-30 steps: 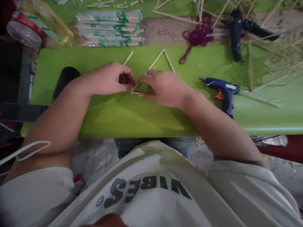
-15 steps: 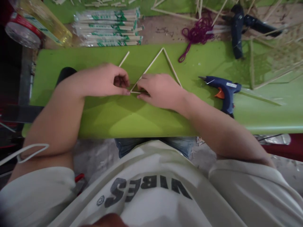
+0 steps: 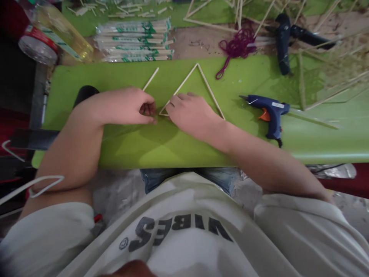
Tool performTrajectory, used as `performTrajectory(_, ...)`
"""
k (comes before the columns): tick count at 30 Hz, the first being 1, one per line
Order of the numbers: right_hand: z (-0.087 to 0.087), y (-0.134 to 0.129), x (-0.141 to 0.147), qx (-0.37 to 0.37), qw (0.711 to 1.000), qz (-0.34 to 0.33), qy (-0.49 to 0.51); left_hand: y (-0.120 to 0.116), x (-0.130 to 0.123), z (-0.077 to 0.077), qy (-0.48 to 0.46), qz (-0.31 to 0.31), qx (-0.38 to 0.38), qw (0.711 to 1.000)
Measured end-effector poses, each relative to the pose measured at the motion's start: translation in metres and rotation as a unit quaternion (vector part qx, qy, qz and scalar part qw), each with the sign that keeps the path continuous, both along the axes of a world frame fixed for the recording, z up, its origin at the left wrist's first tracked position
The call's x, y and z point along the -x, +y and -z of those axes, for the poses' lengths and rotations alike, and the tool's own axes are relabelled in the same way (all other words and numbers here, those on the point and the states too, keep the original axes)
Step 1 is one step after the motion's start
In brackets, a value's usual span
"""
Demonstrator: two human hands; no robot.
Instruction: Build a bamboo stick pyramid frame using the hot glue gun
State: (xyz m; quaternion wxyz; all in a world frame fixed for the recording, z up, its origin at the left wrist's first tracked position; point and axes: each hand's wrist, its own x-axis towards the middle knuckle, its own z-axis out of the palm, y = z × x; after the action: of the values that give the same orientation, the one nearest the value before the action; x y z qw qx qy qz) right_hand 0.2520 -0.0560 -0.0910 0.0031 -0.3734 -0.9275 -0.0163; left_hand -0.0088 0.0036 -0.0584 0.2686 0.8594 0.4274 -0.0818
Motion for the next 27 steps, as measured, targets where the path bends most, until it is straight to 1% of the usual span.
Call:
performTrajectory(4,-0.006,-0.007,0.001,-0.012,1.0,-0.002,-0.015,-0.008,-0.009,0.004,0.011,-0.007,-0.047,0.999)
performTrajectory(8,-0.002,-0.007,0.0,-0.018,1.0,-0.001,0.005,-0.012,-0.016,0.001,0.007,-0.015,-0.064,0.998)
performTrajectory(12,0.0,-0.005,-0.003,-0.019,1.0,0.013,0.019,-0.012,-0.012,-0.012,-0.04,-0.036,-0.072,0.996)
performTrajectory(16,-0.005,-0.005,-0.003,-0.002,0.999,0.025,0.027,-0.016,-0.006,-0.027,-0.11,-0.073,-0.089,0.987)
performTrajectory(18,-0.008,-0.005,-0.002,0.012,0.999,0.026,0.023,-0.018,-0.004,-0.03,-0.143,-0.076,-0.098,0.982)
performTrajectory(21,-0.007,-0.004,0.0,0.015,1.0,0.021,0.016,-0.016,0.0,-0.025,-0.15,-0.066,-0.101,0.981)
performTrajectory(25,-0.002,-0.002,0.001,-0.005,1.0,0.007,0.005,-0.009,-0.001,-0.012,-0.08,-0.034,-0.077,0.993)
performTrajectory(27,0.0,-0.001,0.0,-0.011,1.0,0.001,0.001,-0.006,-0.004,-0.008,-0.053,-0.026,-0.062,0.996)
